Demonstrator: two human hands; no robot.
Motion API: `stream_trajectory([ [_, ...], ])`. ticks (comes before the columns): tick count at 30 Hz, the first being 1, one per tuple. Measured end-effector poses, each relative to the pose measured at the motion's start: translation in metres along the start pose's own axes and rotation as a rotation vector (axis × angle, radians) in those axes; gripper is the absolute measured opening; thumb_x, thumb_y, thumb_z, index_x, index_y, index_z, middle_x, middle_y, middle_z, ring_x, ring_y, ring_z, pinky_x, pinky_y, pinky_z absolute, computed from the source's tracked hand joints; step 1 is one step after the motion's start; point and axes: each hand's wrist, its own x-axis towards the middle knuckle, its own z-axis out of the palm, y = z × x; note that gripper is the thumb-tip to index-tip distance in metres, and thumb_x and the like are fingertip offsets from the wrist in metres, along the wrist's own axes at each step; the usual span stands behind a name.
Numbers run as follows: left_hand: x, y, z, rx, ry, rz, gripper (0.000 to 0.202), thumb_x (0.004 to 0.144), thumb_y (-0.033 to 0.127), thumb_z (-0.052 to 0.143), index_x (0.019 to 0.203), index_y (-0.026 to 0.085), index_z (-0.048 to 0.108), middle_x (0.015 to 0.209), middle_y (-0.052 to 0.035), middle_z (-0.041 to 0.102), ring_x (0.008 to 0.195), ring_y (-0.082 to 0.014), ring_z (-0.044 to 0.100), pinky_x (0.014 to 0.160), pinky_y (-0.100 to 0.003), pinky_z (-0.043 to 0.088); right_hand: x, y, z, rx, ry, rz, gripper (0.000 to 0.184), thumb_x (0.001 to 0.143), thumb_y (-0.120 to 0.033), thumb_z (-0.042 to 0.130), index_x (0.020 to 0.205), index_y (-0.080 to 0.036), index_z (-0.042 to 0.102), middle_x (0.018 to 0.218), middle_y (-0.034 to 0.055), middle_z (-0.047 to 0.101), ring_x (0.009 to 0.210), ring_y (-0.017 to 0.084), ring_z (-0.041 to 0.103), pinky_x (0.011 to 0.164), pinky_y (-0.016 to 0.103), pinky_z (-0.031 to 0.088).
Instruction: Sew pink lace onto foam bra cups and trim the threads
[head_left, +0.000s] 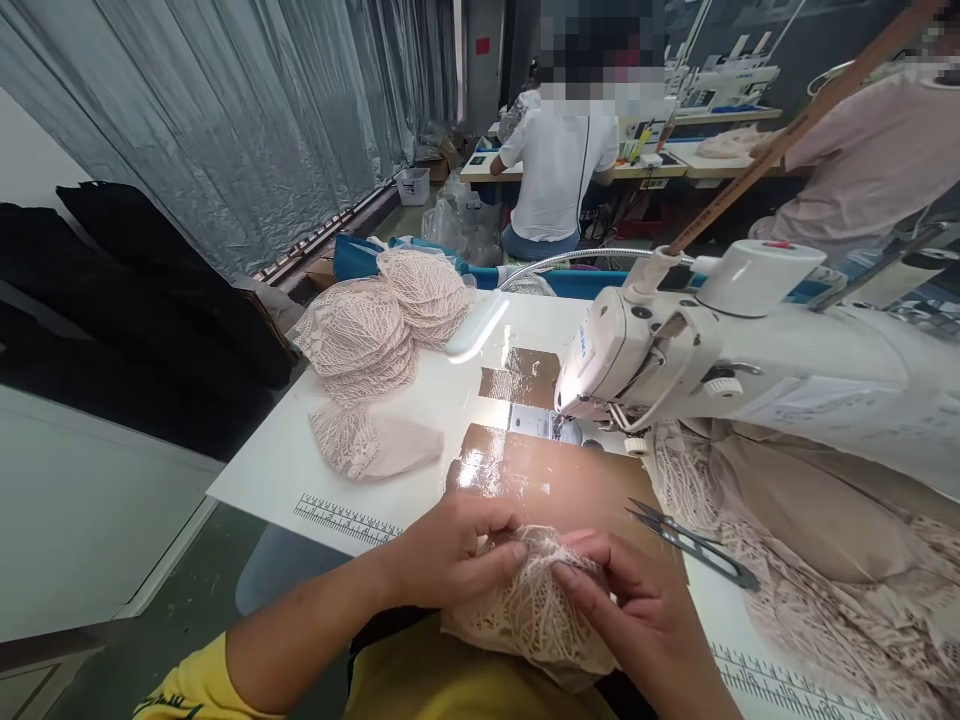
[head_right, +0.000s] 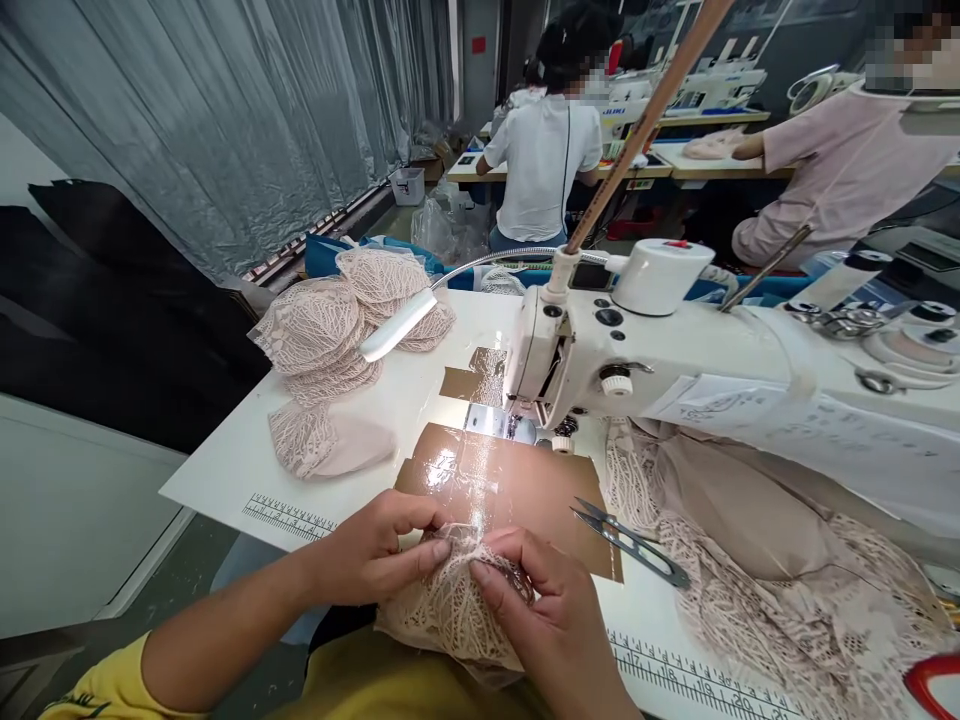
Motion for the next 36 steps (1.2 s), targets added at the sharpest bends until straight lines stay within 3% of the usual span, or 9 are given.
stream_trajectory([
  [3,0.0,-0.001,-0.001,0.015,0.043,0.011,0.014,0.086,0.014,0.043,0.083,0.013,0.057,0.072,0.0002,0.052,0.067,-0.0106,0.046,0.065,-0.022,0.037,0.0,0.0,0.0,0.014,0.002,0.018,0.02,0.08,-0.04,0.062,0.073,-0.022,0.066,0.078,0.0025,0.069,0.071,0.018,0.063,0.064,0.025,0.047],
  [8,0.002,0.004,0.003,0.041,0.083,0.04,0.014,0.079,0.024,0.057,0.087,0.013,0.059,0.076,-0.0018,0.055,0.07,-0.0129,0.048,0.066,-0.023,0.039,0.001,-0.001,0.0,-0.033,-0.007,0.037,0.018,0.08,-0.039,0.063,0.075,-0.023,0.068,0.079,0.0016,0.069,0.074,0.018,0.063,0.066,0.025,0.047],
  [11,0.004,0.005,0.007,0.077,0.1,0.027,0.007,0.077,0.019,0.055,0.08,0.013,0.058,0.069,-0.0004,0.053,0.064,-0.0111,0.046,0.061,-0.023,0.037,0.002,0.0,0.0,-0.055,-0.036,0.067,0.021,0.081,-0.042,0.061,0.078,-0.023,0.069,0.08,0.0029,0.07,0.076,0.02,0.064,0.067,0.027,0.048],
  [14,0.005,0.002,0.009,0.021,0.039,-0.004,0.01,0.079,0.018,0.052,0.082,0.013,0.059,0.068,-0.0003,0.054,0.062,-0.0103,0.046,0.057,-0.021,0.035,0.004,0.001,0.0,-0.027,-0.034,0.063,0.022,0.081,-0.043,0.061,0.075,-0.022,0.068,0.082,0.0035,0.069,0.077,0.02,0.064,0.067,0.027,0.049],
  [19,0.007,-0.005,0.009,-0.084,-0.012,-0.061,0.02,0.084,0.032,0.056,0.082,0.012,0.059,0.068,0.0004,0.051,0.061,-0.0094,0.044,0.054,-0.02,0.034,0.005,0.0,-0.001,-0.037,-0.01,0.035,0.023,0.081,-0.041,0.062,0.068,-0.021,0.065,0.077,0.0026,0.068,0.072,0.018,0.063,0.067,0.027,0.047],
  [25,0.01,-0.007,0.01,-0.033,-0.044,-0.044,0.022,0.089,0.03,0.049,0.077,0.012,0.057,0.063,0.0018,0.047,0.057,-0.0082,0.04,0.052,-0.02,0.031,0.005,0.002,-0.002,-0.019,-0.053,0.121,0.028,0.08,-0.045,0.062,0.067,-0.02,0.065,0.071,0.0026,0.068,0.066,0.017,0.061,0.06,0.026,0.048],
  [30,0.013,-0.004,0.008,0.026,-0.079,0.003,0.024,0.089,0.028,0.047,0.07,0.014,0.052,0.06,0.0032,0.042,0.056,-0.0078,0.038,0.052,-0.02,0.03,0.006,0.007,-0.008,-0.035,-0.059,0.176,0.029,0.077,-0.049,0.064,0.082,-0.021,0.069,0.072,0.0026,0.068,0.066,0.017,0.059,0.059,0.026,0.047],
  [33,0.016,-0.002,0.008,-0.007,-0.098,0.0,0.029,0.09,0.028,0.045,0.065,0.015,0.046,0.058,0.0041,0.037,0.055,-0.0073,0.034,0.052,-0.02,0.029,0.007,0.002,-0.011,-0.097,-0.106,0.13,0.029,0.08,-0.048,0.06,0.071,-0.021,0.067,0.063,0.0003,0.061,0.059,0.014,0.053,0.054,0.024,0.041],
  [36,0.018,-0.004,0.009,-0.208,-0.15,-0.04,0.025,0.088,0.034,0.053,0.073,0.014,0.051,0.064,0.0031,0.042,0.059,-0.0081,0.038,0.054,-0.02,0.031,0.006,-0.005,-0.012,-0.096,-0.065,0.131,0.033,0.079,-0.05,0.06,0.064,-0.021,0.061,0.055,-0.0021,0.05,0.054,0.012,0.043,0.049,0.024,0.035],
])
